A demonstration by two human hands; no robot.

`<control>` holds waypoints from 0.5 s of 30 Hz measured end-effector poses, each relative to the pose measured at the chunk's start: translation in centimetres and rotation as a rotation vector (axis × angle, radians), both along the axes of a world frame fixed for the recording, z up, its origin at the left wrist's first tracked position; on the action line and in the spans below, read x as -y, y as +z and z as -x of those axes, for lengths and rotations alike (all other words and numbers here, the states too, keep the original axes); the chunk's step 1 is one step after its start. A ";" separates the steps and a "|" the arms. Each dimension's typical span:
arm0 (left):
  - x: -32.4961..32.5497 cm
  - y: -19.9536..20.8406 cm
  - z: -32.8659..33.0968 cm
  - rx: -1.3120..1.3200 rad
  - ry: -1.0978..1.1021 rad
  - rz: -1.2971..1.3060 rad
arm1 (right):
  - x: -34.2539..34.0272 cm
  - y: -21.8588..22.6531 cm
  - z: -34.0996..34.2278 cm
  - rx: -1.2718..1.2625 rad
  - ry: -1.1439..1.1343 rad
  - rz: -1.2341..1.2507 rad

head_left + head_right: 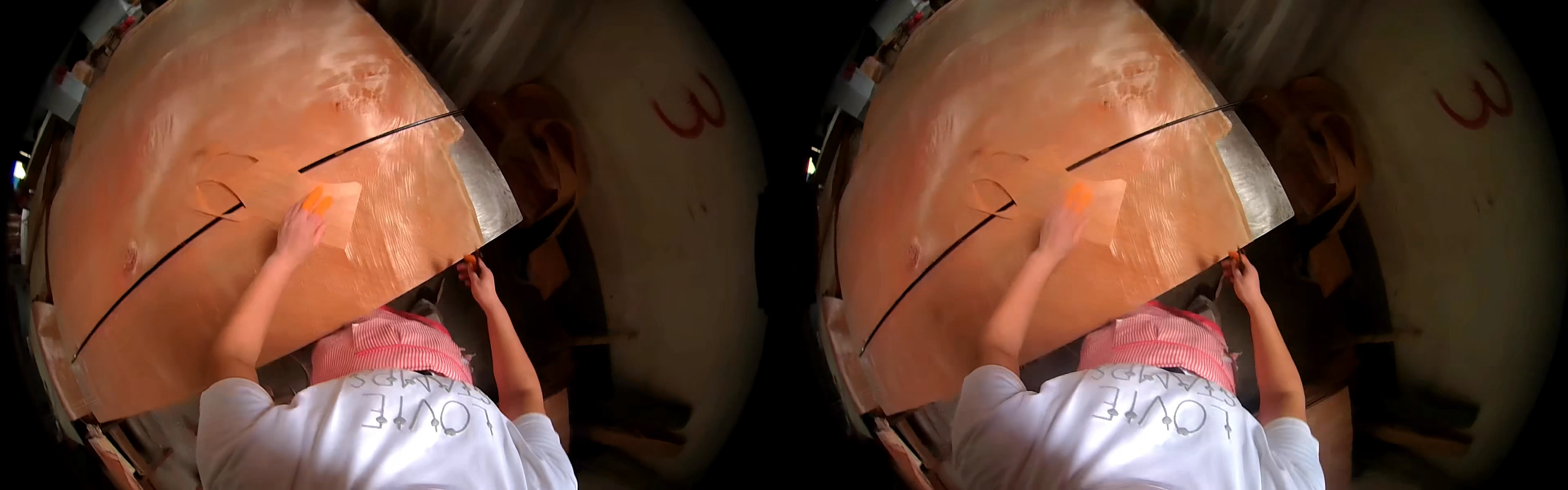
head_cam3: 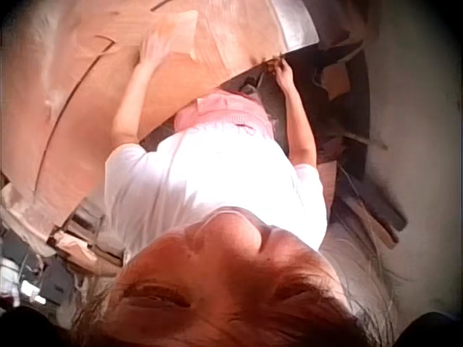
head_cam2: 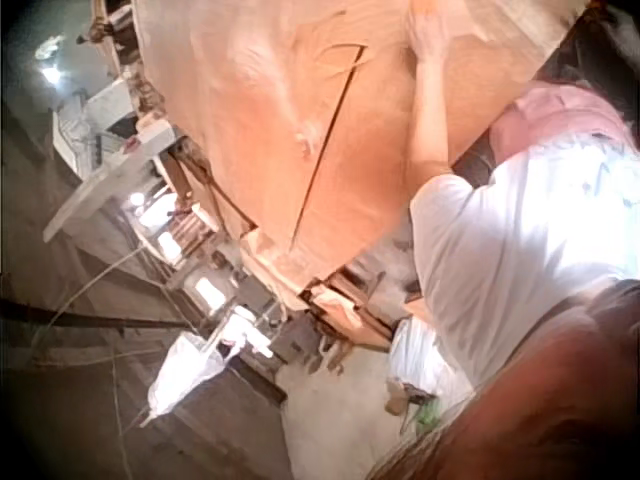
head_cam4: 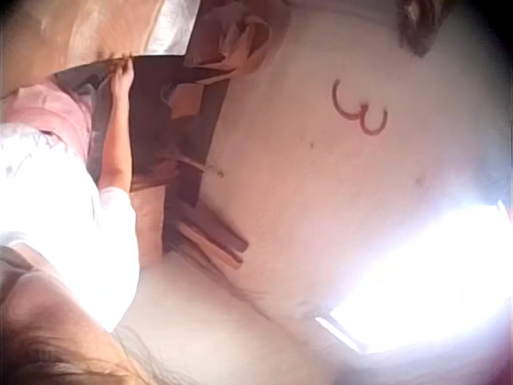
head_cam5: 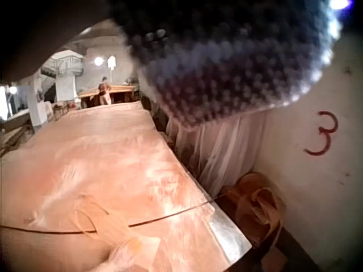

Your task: The person carves out specific shapes from a thin wood veneer sheet using a small handheld knife, then moves a larger stack of veneer sheets onto a workbench.

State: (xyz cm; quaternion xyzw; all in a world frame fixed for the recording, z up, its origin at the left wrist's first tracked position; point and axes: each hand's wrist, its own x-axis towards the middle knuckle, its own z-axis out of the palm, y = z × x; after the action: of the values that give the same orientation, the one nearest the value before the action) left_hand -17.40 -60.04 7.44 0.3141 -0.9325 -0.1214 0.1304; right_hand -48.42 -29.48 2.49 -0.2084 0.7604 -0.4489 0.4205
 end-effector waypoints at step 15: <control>-9.5 -6.8 -11.6 0.381 0.623 -0.061 | 13.0 -2.3 3.4 -1.163 0.639 -0.013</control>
State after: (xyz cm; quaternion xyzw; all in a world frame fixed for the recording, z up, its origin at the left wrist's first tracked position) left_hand -5.77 -50.49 0.63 0.6037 -0.7957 -0.0429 -0.0246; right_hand -51.81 -42.47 0.17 -0.6294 0.7670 -0.1118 0.0553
